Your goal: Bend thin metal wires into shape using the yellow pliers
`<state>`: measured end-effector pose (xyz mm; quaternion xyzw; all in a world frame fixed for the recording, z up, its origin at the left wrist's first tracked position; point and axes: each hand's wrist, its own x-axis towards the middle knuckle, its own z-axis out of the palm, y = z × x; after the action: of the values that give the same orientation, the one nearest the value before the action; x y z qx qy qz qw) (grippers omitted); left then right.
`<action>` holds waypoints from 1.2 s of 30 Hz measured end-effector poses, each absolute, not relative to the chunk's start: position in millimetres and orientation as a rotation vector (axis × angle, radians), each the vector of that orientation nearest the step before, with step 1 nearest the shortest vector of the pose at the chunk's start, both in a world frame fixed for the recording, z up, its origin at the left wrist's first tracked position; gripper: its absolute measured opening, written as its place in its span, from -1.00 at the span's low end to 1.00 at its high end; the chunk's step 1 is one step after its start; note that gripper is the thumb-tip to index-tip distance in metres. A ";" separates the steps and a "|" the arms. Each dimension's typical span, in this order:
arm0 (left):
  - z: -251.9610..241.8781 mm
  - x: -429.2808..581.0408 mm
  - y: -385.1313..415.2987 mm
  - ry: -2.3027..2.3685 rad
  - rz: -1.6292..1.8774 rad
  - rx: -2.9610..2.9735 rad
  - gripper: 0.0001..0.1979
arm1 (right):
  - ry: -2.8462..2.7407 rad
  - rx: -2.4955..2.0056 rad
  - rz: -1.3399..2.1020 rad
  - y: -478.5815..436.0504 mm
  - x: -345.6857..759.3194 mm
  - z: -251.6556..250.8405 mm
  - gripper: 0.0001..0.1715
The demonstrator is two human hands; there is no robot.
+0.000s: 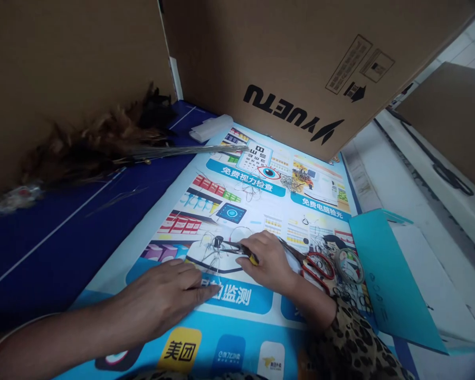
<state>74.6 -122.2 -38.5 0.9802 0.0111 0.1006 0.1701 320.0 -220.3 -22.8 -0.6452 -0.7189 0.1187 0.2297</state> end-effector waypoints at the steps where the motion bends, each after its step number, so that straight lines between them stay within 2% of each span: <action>1: -38.7 74.5 -121.9 0.025 0.288 2.796 -0.66 | -1.979 -1.775 0.325 -220.3 319.9 -22.6 -0.68; 24: -23.7 77.8 -118.6 -0.156 0.223 2.726 -0.69 | -1.980 -1.785 0.329 -220.1 320.0 -23.5 -0.70; 36: -40.4 69.6 -121.8 -0.019 0.321 2.715 -0.59 | -1.973 -1.785 0.329 -220.4 319.7 -24.3 -0.68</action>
<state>69.6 -121.8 -40.4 0.9726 -0.0067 0.1149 0.2022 319.7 -220.4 -24.3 -0.6482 -0.7165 0.1196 0.2285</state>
